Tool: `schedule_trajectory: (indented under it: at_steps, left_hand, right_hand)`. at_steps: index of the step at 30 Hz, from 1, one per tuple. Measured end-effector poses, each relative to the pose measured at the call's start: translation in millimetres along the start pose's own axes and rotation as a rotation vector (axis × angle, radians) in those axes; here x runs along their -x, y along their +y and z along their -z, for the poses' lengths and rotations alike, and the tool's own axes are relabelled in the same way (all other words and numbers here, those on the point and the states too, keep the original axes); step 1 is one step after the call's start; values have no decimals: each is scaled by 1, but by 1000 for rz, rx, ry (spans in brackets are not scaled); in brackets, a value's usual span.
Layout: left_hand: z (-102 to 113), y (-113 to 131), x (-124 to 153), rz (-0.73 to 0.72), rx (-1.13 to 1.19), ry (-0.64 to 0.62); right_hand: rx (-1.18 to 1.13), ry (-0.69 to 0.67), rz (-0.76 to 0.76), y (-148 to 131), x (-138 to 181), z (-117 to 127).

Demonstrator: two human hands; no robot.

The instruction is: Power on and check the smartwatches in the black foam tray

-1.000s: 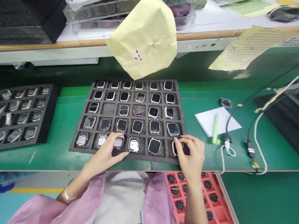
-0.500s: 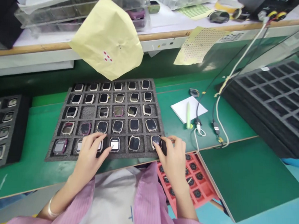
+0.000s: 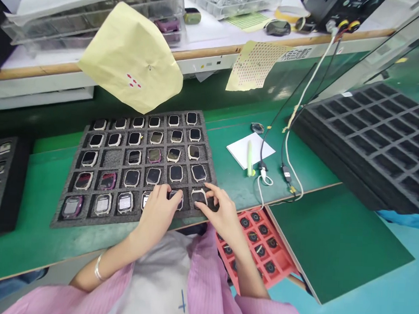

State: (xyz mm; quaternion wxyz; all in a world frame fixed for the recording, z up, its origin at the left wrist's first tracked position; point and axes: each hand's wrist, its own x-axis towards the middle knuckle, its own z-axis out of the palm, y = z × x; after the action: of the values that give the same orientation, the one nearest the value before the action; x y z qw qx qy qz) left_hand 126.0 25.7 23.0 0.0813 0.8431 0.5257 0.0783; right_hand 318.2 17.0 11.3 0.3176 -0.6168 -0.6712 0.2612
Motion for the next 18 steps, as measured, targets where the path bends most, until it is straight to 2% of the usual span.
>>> schedule_trajectory:
  at_steps: [3, 6, 11, 14, 16, 18]
  left_hand:
    - [3, -7, 0, -21, 120, -16]
    - [5, -11, 1, -7, 362, -16]
    - [2, -12, 7, -22, 806, -6]
    - [4, -13, 8, 125, 1247, -20]
    - [8, -15, 7, 269, 1571, -88]
    - [13, -19, 6, 383, 1801, -146]
  right_hand:
    - [-49, -31, -18, -5, 4, -4]
    - [-119, -61, -39, -7, 9, -4]
    - [-493, -26, -205, -3, 13, 6]
    - [-728, 19, -249, -5, 13, 14]
    - [-848, 53, -276, -10, 12, 16]
    - [-933, 48, -305, -15, 10, 15]
